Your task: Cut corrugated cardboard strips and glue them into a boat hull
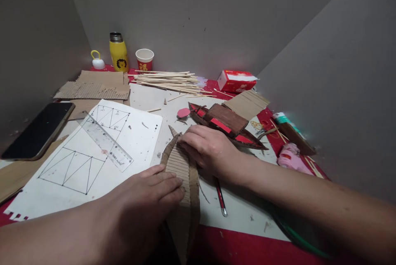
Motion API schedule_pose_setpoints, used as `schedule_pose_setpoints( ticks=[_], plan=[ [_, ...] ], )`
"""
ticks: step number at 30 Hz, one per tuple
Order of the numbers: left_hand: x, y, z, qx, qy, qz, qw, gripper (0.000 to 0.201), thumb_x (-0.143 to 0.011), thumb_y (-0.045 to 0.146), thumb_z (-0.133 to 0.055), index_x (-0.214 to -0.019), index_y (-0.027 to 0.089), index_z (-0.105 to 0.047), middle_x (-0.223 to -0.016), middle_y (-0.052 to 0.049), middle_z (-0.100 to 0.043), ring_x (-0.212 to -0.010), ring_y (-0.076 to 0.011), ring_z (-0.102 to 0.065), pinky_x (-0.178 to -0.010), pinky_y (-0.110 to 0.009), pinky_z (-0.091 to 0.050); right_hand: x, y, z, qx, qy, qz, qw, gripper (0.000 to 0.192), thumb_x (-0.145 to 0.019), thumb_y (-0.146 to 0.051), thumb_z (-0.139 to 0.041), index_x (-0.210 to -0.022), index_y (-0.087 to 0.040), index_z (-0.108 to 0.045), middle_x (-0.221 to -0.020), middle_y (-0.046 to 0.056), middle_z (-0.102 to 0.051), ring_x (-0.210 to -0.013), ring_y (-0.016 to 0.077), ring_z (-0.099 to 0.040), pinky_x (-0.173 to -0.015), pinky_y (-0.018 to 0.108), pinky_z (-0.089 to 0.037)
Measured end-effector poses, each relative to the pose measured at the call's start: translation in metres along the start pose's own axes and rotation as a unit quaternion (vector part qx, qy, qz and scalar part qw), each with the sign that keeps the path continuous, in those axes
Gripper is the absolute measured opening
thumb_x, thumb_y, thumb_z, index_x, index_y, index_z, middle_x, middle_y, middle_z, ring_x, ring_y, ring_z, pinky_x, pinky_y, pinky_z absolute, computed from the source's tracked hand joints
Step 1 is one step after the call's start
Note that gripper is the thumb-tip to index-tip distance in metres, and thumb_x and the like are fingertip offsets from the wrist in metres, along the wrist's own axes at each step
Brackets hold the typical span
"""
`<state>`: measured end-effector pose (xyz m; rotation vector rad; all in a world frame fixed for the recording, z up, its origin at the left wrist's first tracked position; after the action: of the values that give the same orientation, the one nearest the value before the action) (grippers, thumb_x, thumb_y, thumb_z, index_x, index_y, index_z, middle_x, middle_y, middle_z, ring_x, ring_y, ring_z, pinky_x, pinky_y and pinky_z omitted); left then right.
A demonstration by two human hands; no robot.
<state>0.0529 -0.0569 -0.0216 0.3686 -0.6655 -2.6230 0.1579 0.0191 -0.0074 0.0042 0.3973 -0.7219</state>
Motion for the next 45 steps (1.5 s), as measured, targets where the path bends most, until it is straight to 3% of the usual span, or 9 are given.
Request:
schedule_pose_setpoints(
  ticks=[5, 7, 11, 15, 23, 29, 33, 37, 45],
  plan=[
    [0.002, 0.001, 0.006, -0.006, 0.001, -0.001, 1.0, 0.049, -0.076, 0.014, -0.051, -0.124, 0.019, -0.051, -0.13, -0.013, -0.062, -0.123, -0.0276, -0.055, -0.114, -0.047, -0.029, 0.0, 0.018, 0.006, -0.13, 0.031, -0.084, 0.987, 0.005, -0.087, -0.012, -0.057, -0.091, -0.014, -0.06, -0.084, 0.007, -0.06, -0.073, 0.0173, -0.056, -0.064, 0.027, -0.045],
    [0.0, 0.002, 0.002, -0.036, -0.016, -0.001, 0.999, 0.042, -0.078, 0.014, -0.05, -0.12, 0.016, -0.054, -0.129, -0.016, -0.062, -0.126, -0.0297, -0.054, -0.115, -0.049, -0.027, 0.002, 0.029, 0.006, -0.171, 0.028, -0.156, 0.972, 0.019, -0.083, -0.012, -0.062, -0.101, -0.014, -0.057, -0.089, 0.006, -0.061, -0.072, 0.0157, -0.056, -0.065, 0.026, -0.045],
    [-0.005, 0.004, 0.0, -0.063, -0.029, 0.006, 0.998, 0.032, -0.076, 0.012, -0.049, -0.107, 0.016, -0.06, -0.124, -0.016, -0.066, -0.115, -0.0298, -0.06, -0.109, -0.051, -0.033, 0.005, 0.036, -0.011, -0.231, -0.091, -0.271, 0.93, 0.018, -0.081, -0.017, -0.065, -0.097, -0.016, -0.057, -0.076, -0.001, -0.057, -0.065, 0.0138, -0.053, -0.062, 0.025, -0.041],
    [-0.009, 0.004, 0.002, -0.056, -0.04, 0.007, 0.998, 0.032, -0.076, 0.013, -0.049, -0.106, 0.014, -0.061, -0.126, -0.018, -0.064, -0.112, -0.0316, -0.061, -0.108, -0.054, -0.034, 0.001, 0.031, -0.019, -0.21, -0.162, -0.28, 0.923, 0.021, -0.084, -0.016, -0.061, -0.067, -0.018, -0.049, -0.064, -0.003, -0.049, -0.062, 0.0126, -0.045, -0.058, 0.025, -0.035],
    [0.004, -0.003, 0.02, 0.086, -0.062, 0.056, 0.993, 0.069, -0.07, 0.005, -0.055, -0.136, 0.023, -0.048, -0.144, -0.01, -0.053, -0.131, -0.03, -0.05, -0.117, -0.053, -0.025, 0.001, 0.03, -0.015, -0.211, -0.138, -0.265, 0.931, 0.019, -0.083, -0.013, -0.062, -0.07, -0.018, -0.05, -0.065, -0.002, -0.051, -0.06, 0.0118, -0.045, -0.058, 0.024, -0.033],
    [0.006, -0.055, 0.067, 0.3, 0.173, 0.296, 0.89, 0.043, -0.087, 0.029, -0.063, -0.128, 0.03, -0.054, -0.128, -0.005, -0.064, -0.114, -0.0259, -0.062, -0.095, -0.037, -0.051, -0.004, 0.028, 0.025, -0.26, -0.093, -0.211, 0.938, 0.003, -0.086, -0.016, -0.06, -0.082, -0.015, -0.06, -0.072, -0.001, -0.061, -0.064, 0.0136, -0.054, -0.06, 0.025, -0.038],
    [-0.025, -0.052, 0.039, 0.45, 0.087, 0.311, 0.833, 0.055, -0.081, 0.032, -0.072, -0.132, 0.024, -0.052, -0.115, -0.008, -0.07, -0.1, -0.0234, -0.066, -0.086, -0.035, -0.053, -0.01, 0.014, 0.048, -0.248, -0.08, -0.152, 0.953, 0.0, -0.086, -0.015, -0.061, -0.086, -0.015, -0.061, -0.077, 0.001, -0.064, -0.068, 0.014, -0.055, -0.062, 0.024, -0.039],
    [-0.04, -0.039, 0.001, 0.548, 0.007, 0.303, 0.78, 0.028, -0.078, 0.027, -0.074, -0.104, 0.017, -0.071, -0.092, -0.005, -0.075, -0.085, -0.0193, -0.068, -0.081, -0.029, -0.052, -0.004, 0.004, 0.036, -0.274, -0.08, -0.158, 0.945, 0.003, -0.082, -0.009, -0.064, -0.083, -0.013, -0.064, -0.075, 0.002, -0.063, -0.068, 0.0129, -0.054, -0.063, 0.023, -0.04],
    [-0.018, -0.054, -0.003, 0.526, 0.103, 0.364, 0.762, 0.027, -0.079, 0.03, -0.072, -0.104, 0.019, -0.071, -0.097, -0.007, -0.075, -0.088, -0.0244, -0.069, -0.084, -0.036, -0.052, 0.066, -0.007, 0.035, -0.39, -0.049, -0.241, 0.887, 0.042, -0.084, -0.026, -0.067, -0.123, -0.016, -0.06, -0.093, 0.004, -0.065, -0.07, 0.0125, -0.056, -0.064, 0.023, -0.046]
  ],
)
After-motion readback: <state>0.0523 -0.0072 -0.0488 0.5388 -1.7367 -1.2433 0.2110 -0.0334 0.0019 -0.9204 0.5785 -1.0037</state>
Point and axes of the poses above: each hand's wrist, its own x-axis away from the middle knuckle, its own z-axis out of the back of the hand, y = z × x, the point moved 8 cm from there along -x, towards the middle knuckle
